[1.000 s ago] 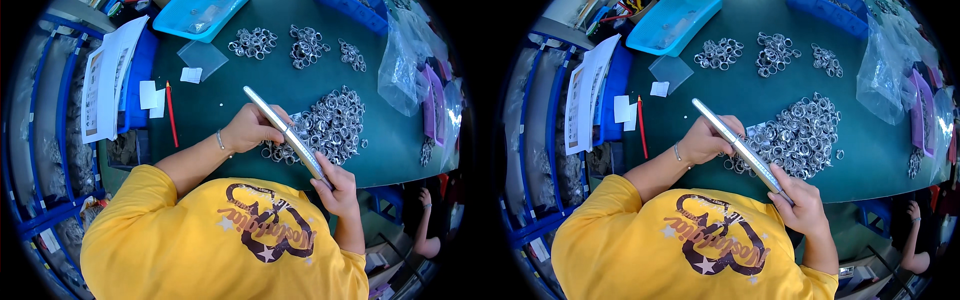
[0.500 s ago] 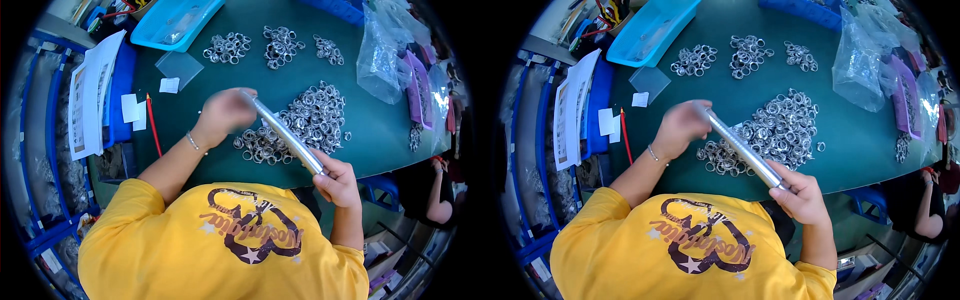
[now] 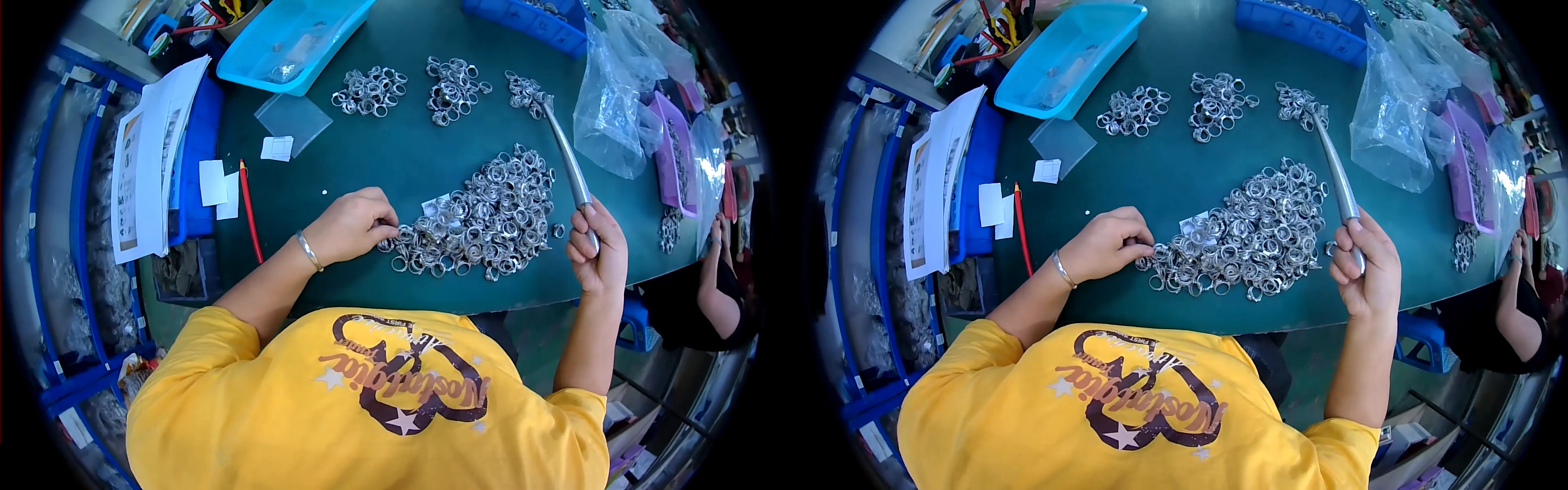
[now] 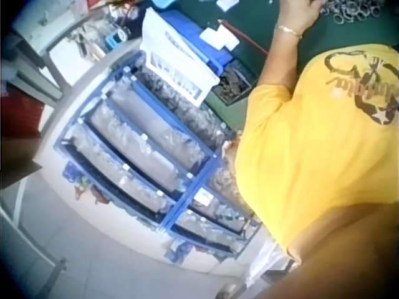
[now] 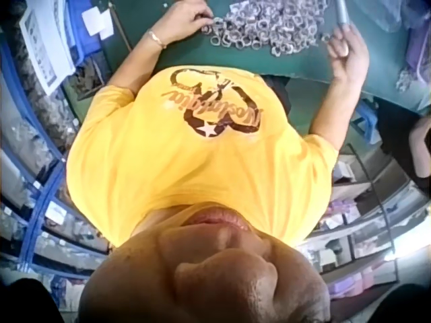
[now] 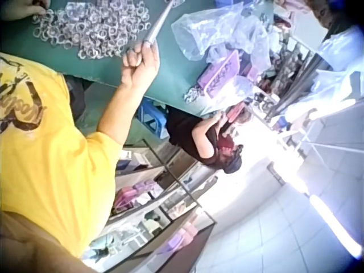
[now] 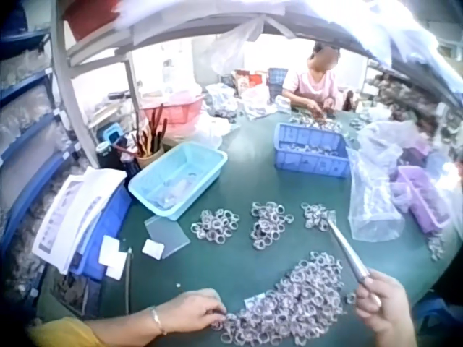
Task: The person slides metal rings one at a time onto a ring mandrel to check their size. The person repeatedly picks up a ring from a large pile on the table, pushes it onto the mandrel, and then removes it, placing the measured rings into a smaller separate group.
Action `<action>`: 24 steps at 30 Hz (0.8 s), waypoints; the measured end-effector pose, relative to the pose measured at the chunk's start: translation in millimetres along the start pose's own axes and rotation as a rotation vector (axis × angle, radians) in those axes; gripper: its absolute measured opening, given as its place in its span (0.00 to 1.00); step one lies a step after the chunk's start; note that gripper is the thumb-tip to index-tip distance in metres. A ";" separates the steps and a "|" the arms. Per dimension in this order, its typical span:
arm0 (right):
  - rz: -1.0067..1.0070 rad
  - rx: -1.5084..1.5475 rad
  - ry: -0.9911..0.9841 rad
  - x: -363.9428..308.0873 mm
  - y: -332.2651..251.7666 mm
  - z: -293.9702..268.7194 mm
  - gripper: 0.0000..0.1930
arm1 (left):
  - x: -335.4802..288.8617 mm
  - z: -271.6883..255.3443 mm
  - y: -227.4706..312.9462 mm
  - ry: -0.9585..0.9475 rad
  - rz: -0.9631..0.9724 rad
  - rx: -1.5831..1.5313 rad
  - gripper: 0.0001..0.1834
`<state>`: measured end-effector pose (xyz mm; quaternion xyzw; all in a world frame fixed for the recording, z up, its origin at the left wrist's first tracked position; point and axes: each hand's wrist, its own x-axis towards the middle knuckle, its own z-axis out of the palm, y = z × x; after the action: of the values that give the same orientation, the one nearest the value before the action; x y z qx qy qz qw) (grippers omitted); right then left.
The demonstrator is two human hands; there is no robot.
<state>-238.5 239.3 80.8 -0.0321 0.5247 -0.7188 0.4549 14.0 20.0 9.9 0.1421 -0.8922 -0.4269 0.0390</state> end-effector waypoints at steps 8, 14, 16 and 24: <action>-0.066 -0.178 -0.022 -22.8 16.2 5.0 0.25 | 6.8 0.4 3.1 -0.003 -0.113 -0.196 0.05; -0.094 -0.430 -0.213 -47.5 37.5 6.2 0.28 | 15.3 3.8 -3.8 0.017 -0.287 -0.936 0.04; -0.084 -0.487 -0.280 -48.6 42.7 7.4 0.27 | 13.9 2.7 -5.1 -0.081 -0.218 -0.499 0.04; -0.103 -0.703 -0.350 -56.2 44.9 9.5 0.27 | 12.9 -1.1 -7.2 0.115 -0.251 -1.107 0.05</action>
<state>-172.8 269.5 74.1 -0.3343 0.6510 -0.5007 0.4623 3.5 11.2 4.4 0.2286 -0.5081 -0.8237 0.1052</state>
